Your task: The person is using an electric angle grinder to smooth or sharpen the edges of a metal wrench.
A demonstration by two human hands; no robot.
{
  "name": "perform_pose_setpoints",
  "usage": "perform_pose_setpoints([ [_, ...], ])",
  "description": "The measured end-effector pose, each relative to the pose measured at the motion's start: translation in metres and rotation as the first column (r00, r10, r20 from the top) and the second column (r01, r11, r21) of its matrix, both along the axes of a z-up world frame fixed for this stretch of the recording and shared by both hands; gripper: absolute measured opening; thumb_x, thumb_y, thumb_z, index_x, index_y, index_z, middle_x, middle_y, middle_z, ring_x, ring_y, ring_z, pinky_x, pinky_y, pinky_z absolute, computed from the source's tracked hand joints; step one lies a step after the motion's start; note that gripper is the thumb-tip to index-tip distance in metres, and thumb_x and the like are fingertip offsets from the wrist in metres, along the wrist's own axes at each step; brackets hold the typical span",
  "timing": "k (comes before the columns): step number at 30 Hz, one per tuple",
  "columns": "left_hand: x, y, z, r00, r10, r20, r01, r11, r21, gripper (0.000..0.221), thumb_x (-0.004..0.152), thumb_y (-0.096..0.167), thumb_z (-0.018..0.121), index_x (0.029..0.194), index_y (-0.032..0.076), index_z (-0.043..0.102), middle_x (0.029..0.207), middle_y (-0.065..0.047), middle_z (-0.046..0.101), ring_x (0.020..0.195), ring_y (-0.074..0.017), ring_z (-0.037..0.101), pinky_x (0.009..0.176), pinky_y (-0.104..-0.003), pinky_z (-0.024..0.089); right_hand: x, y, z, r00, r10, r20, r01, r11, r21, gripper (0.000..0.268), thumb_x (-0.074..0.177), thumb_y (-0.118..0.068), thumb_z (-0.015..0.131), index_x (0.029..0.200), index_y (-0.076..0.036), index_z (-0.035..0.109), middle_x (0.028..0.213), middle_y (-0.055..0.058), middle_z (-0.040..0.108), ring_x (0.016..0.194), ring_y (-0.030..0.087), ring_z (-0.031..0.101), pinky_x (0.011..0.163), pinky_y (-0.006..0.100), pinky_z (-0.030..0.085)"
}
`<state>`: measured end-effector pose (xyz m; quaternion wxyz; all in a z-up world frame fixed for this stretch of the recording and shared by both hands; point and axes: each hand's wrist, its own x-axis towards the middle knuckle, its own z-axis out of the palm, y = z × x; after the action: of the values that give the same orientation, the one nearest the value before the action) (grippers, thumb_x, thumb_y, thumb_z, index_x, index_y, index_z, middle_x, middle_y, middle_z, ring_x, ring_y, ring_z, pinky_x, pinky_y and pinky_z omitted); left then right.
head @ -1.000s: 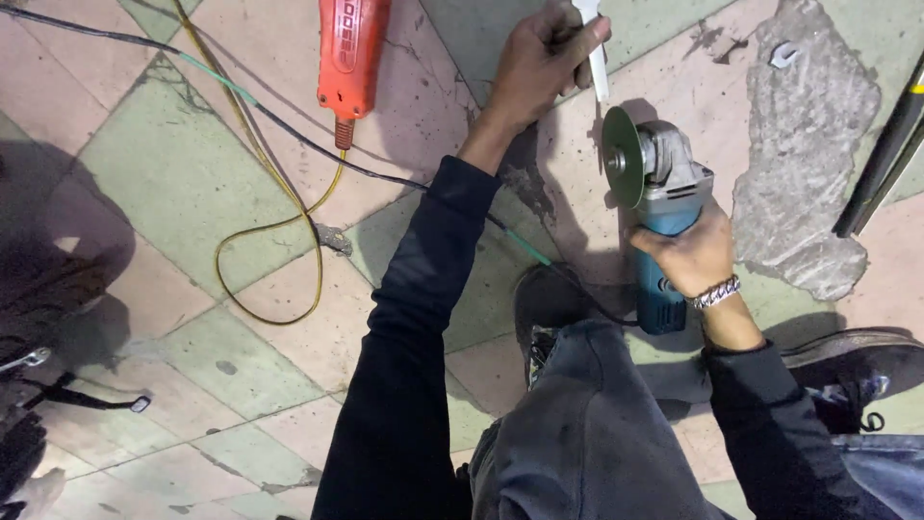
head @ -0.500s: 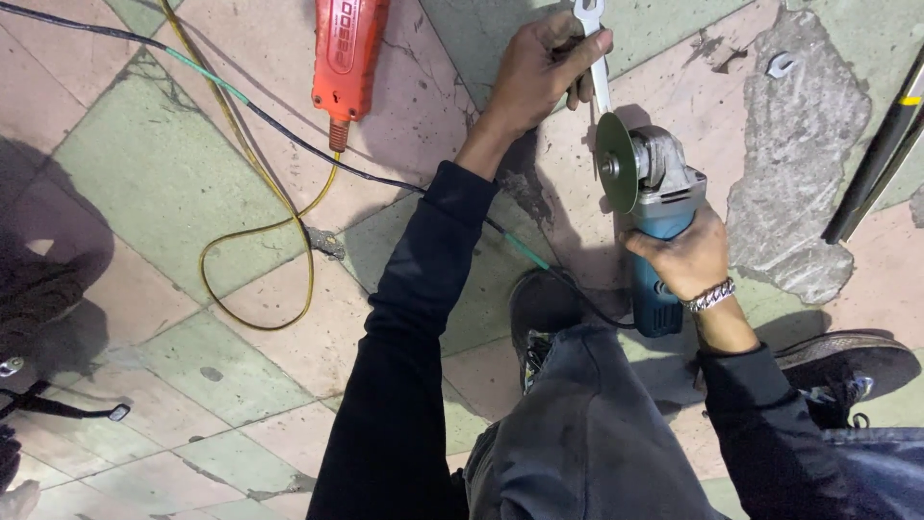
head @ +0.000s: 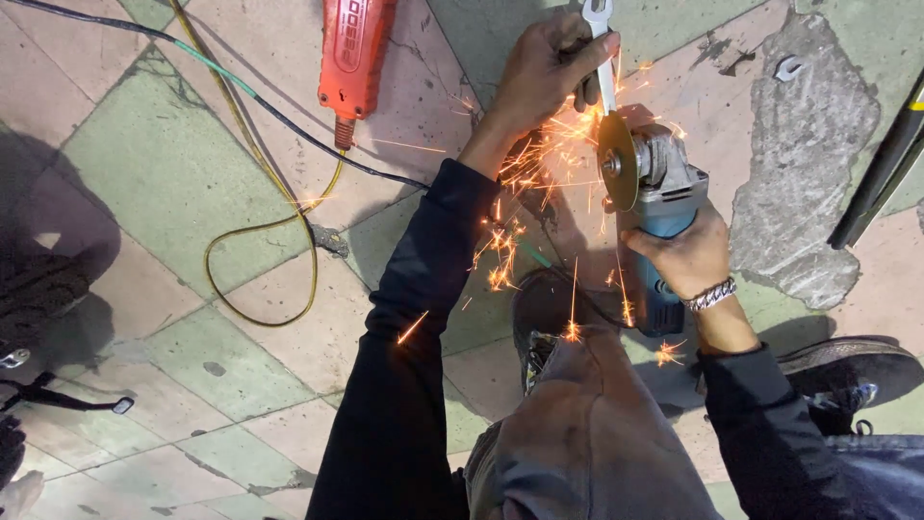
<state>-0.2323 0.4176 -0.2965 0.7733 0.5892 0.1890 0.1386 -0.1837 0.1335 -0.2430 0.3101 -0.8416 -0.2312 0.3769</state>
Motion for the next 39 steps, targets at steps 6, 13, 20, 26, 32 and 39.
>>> perform_pose_setpoints([
  [6,0.001,0.001,0.009,1.0,0.008,0.001,-0.008,0.996,0.092,0.024,0.096,0.02,0.066,0.079,0.008,0.054,0.06,-0.003,0.061,0.045,-0.0128,0.063,0.042,-0.025,0.05,-0.001,0.007,0.007,1.0,-0.026,-0.012,0.025,0.999,-0.032,0.05,0.071,-0.013,0.085,0.112,0.008,0.066,0.096,0.02,0.073,0.076,0.032,0.069,0.069,0.038,0.054],
  [13,0.001,0.0,-0.008,1.0,-0.002,-0.015,0.002,1.0,0.016,0.026,0.093,0.023,0.07,0.08,0.006,0.054,0.062,-0.005,0.062,0.047,-0.0143,0.065,0.042,-0.027,0.056,-0.002,-0.008,-0.011,0.999,0.02,0.041,-0.023,0.998,0.061,0.063,0.07,-0.02,0.093,0.117,0.009,0.064,0.101,0.021,0.073,0.083,0.033,0.07,0.072,0.04,0.054],
  [20,0.0,0.003,-0.005,0.999,-0.043,0.027,0.04,0.995,0.092,0.027,0.096,0.021,0.066,0.079,0.006,0.053,0.057,-0.005,0.061,0.043,-0.0136,0.063,0.041,-0.026,0.052,-0.003,-0.001,-0.006,1.0,0.009,0.013,-0.008,1.0,-0.015,0.056,0.069,-0.017,0.089,0.114,0.007,0.066,0.098,0.018,0.073,0.078,0.03,0.069,0.069,0.037,0.054],
  [26,0.001,0.003,-0.012,0.998,-0.048,0.035,0.044,0.994,0.1,0.027,0.096,0.021,0.067,0.078,0.006,0.054,0.054,-0.004,0.062,0.041,-0.013,0.061,0.04,-0.026,0.05,-0.003,0.004,0.0,0.998,-0.042,-0.05,0.04,0.999,-0.036,0.053,0.069,-0.013,0.09,0.113,0.005,0.068,0.098,0.014,0.074,0.078,0.025,0.069,0.069,0.034,0.054],
  [32,0.0,0.002,0.0,1.0,-0.018,-0.013,0.019,0.993,0.115,0.021,0.095,0.019,0.066,0.081,0.006,0.06,0.059,-0.003,0.063,0.044,-0.0122,0.063,0.043,-0.026,0.051,-0.004,0.003,0.002,0.998,0.033,0.05,-0.034,0.999,0.016,0.05,0.073,-0.016,0.087,0.112,0.009,0.067,0.097,0.019,0.073,0.077,0.03,0.069,0.07,0.037,0.054],
  [39,0.002,-0.001,-0.003,0.998,0.052,0.019,-0.051,0.998,-0.02,0.017,0.092,0.016,0.072,0.085,0.001,0.07,0.061,-0.007,0.066,0.045,-0.0149,0.065,0.039,-0.025,0.05,-0.006,-0.008,0.009,0.999,-0.036,-0.04,0.035,0.998,-0.044,0.05,0.07,-0.012,0.084,0.112,0.01,0.066,0.098,0.02,0.073,0.078,0.031,0.069,0.072,0.038,0.055],
])
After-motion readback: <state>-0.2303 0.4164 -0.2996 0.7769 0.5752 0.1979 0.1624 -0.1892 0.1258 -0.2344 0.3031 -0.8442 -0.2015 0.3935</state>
